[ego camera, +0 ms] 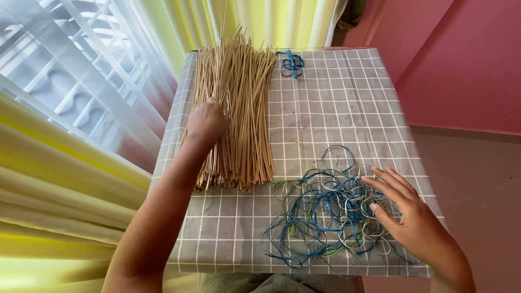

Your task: The person is gathering palm leaf ribs from a pile and organizing them into neat bundles on a table.

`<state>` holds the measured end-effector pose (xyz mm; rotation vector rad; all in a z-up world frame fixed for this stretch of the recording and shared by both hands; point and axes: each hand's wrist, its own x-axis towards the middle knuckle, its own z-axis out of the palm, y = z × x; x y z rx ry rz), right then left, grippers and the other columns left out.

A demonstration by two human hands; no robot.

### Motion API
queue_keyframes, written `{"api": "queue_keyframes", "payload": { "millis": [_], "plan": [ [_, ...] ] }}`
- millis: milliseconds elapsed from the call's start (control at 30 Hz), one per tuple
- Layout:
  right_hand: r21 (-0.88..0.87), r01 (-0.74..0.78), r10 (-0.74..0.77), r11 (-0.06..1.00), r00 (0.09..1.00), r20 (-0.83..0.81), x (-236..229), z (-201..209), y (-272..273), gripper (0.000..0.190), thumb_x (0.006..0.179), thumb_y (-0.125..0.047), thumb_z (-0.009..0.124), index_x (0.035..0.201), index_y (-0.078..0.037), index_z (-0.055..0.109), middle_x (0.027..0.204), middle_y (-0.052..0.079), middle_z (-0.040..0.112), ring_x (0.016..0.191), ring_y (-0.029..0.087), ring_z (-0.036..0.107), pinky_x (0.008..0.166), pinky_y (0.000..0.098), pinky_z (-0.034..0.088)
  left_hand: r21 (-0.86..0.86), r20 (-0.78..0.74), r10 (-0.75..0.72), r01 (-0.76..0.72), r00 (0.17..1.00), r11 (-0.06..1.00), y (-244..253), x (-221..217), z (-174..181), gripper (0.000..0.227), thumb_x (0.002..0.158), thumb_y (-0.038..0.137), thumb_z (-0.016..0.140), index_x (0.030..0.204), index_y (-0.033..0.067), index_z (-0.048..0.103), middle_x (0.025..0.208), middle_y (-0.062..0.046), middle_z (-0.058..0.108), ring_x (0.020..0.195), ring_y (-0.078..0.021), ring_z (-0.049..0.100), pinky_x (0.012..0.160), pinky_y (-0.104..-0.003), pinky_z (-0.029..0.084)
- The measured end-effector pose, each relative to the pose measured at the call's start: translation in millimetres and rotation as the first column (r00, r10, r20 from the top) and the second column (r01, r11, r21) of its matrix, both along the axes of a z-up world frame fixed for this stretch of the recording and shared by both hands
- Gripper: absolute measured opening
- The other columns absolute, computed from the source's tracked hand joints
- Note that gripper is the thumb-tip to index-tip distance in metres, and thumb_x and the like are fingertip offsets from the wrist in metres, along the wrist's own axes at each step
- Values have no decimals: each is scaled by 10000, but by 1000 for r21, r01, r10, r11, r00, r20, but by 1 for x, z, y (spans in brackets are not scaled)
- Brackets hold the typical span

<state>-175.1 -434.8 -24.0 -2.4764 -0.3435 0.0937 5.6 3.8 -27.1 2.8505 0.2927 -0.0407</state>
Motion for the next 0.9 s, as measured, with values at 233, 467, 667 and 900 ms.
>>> {"api": "queue_keyframes", "payload": {
  "millis": [233, 467, 667, 900],
  "plan": [
    [17, -126, 126, 992, 992, -3, 13, 22, 45, 540, 926, -238, 622, 1461, -276, 565, 1639, -46, 416, 1589, 178, 221, 1228, 463, 204, 40, -60, 36, -34, 998, 999, -11, -16, 6, 340, 1060, 376, 544, 987, 45, 563, 896, -84, 615, 778, -210, 609, 682, -365, 559],
    [100, -350, 351, 931, 936, 17, 43, 64, 111, 436, 968, -207, 591, 1400, -150, 619, 1515, 104, 545, 1475, 317, 401, 1194, 548, 266, 77, -56, 20, -16, 998, 997, -14, -30, 13, 676, 1065, 622, 409, 1067, -18, 627, 1156, -236, 611, 992, -312, 635, 841, -431, 572],
    [139, -388, 383, 911, 922, 64, 99, 50, 178, 407, 1022, -274, 581, 1372, -71, 629, 1354, 188, 663, 1331, 382, 578, 1112, 519, 438, -24, 89, 1, 1, 996, 1000, 3, -36, 1, 720, 1097, 528, 210, 1337, -10, 625, 1384, -246, 516, 1327, -431, 481, 1081, -526, 388],
    [25, -376, 344, 926, 871, 351, 182, -24, 266, 479, 1084, -456, 500, 1436, -137, 564, 1396, 187, 586, 1363, 387, 540, 1134, 543, 413, -418, 89, -28, 63, 996, 906, 9, -48, -3, 630, 1058, 338, 263, 1592, 9, 318, 1663, -250, 253, 1534, -477, 176, 1247, -624, 108]
  ]
}}
